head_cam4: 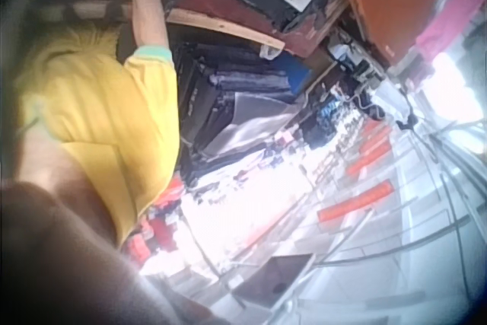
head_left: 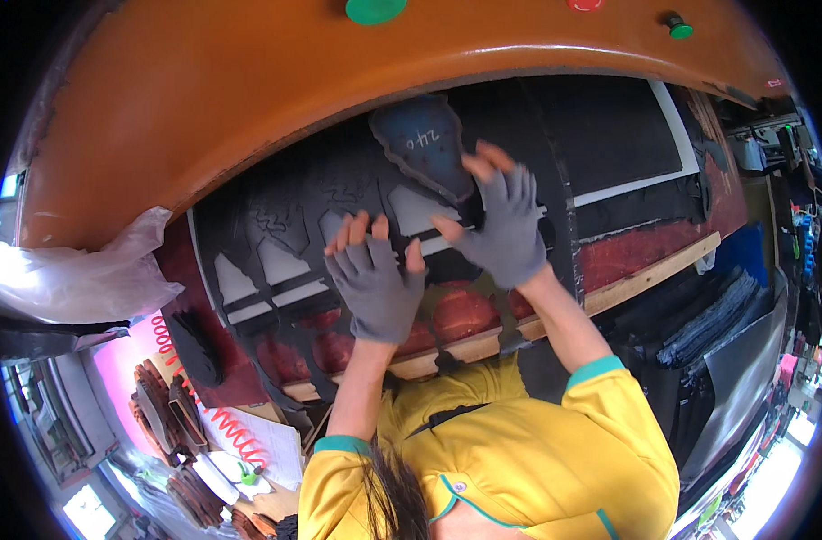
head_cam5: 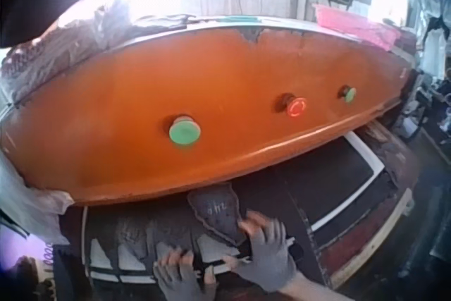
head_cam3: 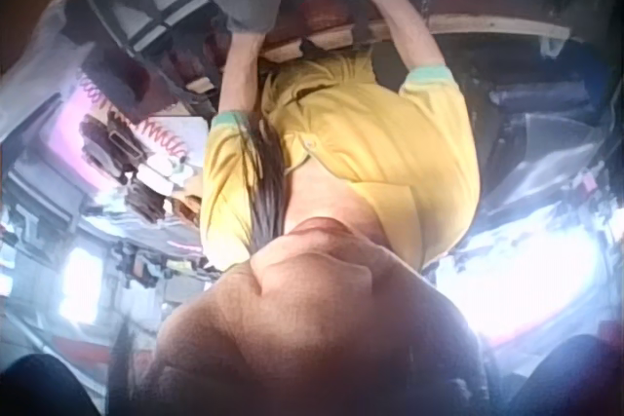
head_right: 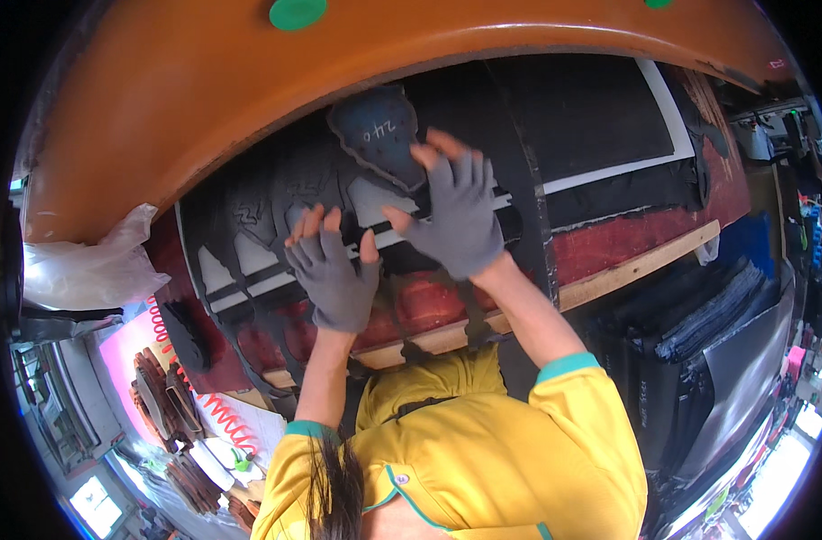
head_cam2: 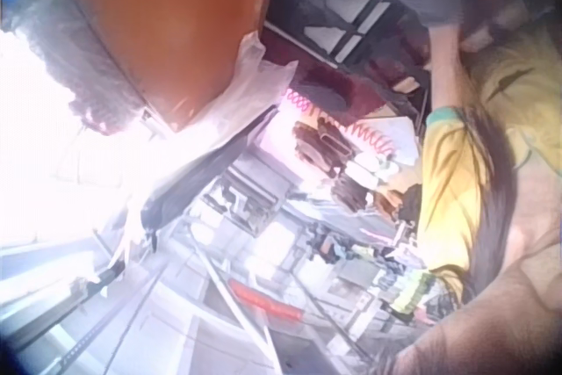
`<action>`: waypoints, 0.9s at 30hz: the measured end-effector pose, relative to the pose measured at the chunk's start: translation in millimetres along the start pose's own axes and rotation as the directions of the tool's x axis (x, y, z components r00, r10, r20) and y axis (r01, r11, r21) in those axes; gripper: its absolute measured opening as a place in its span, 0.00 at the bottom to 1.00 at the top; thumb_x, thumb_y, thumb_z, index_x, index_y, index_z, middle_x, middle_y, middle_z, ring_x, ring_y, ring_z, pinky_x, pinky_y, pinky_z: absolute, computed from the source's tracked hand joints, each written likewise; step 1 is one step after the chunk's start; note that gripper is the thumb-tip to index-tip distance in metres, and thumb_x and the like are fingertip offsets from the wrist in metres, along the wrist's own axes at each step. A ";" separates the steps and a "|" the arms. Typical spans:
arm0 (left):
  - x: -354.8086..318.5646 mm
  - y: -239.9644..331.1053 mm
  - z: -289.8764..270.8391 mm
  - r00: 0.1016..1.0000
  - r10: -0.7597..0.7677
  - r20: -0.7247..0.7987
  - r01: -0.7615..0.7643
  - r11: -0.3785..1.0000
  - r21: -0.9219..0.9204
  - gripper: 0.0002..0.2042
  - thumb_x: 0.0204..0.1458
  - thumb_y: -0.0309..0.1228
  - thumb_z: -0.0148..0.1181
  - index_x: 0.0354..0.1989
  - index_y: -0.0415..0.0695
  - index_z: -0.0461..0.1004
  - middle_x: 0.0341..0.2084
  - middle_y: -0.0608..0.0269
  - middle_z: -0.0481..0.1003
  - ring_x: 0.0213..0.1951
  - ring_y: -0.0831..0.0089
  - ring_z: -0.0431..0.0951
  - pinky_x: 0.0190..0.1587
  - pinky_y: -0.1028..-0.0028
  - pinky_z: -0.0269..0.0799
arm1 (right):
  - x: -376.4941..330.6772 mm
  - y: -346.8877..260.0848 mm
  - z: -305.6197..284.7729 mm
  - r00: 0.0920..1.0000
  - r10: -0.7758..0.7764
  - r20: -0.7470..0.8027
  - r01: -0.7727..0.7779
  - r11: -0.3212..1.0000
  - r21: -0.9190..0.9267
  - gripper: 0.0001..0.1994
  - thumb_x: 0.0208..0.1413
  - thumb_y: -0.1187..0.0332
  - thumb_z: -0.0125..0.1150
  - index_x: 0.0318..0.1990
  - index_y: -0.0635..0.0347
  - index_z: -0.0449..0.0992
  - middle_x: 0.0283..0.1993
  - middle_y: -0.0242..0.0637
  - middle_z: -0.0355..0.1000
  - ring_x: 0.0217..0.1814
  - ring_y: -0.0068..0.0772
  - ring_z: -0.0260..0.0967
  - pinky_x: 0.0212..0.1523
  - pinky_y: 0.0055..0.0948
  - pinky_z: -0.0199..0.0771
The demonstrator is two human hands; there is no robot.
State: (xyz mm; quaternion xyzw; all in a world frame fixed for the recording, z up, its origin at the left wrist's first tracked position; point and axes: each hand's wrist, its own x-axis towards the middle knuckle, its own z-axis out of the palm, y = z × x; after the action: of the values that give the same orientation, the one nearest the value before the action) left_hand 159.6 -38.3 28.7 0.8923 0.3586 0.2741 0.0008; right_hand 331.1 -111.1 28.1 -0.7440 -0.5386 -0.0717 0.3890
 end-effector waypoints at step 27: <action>-41.1 8.6 -16.5 0.971 -0.039 0.236 0.016 0.995 0.100 0.24 0.57 0.40 0.53 0.58 0.37 0.68 0.60 0.45 0.66 0.64 0.47 0.63 0.64 0.47 0.52 | -10.8 58.9 -67.3 0.938 0.203 0.281 -0.231 0.971 0.067 0.49 0.30 0.68 0.76 0.67 0.50 0.60 0.71 0.56 0.50 0.68 0.63 0.57 0.62 0.47 0.67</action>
State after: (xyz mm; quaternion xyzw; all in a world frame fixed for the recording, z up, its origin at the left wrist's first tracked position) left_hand 132.7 -74.3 24.3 0.9126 0.3811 0.1477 0.0041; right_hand 398.2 -170.2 39.1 -0.7814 -0.5043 0.1015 0.3533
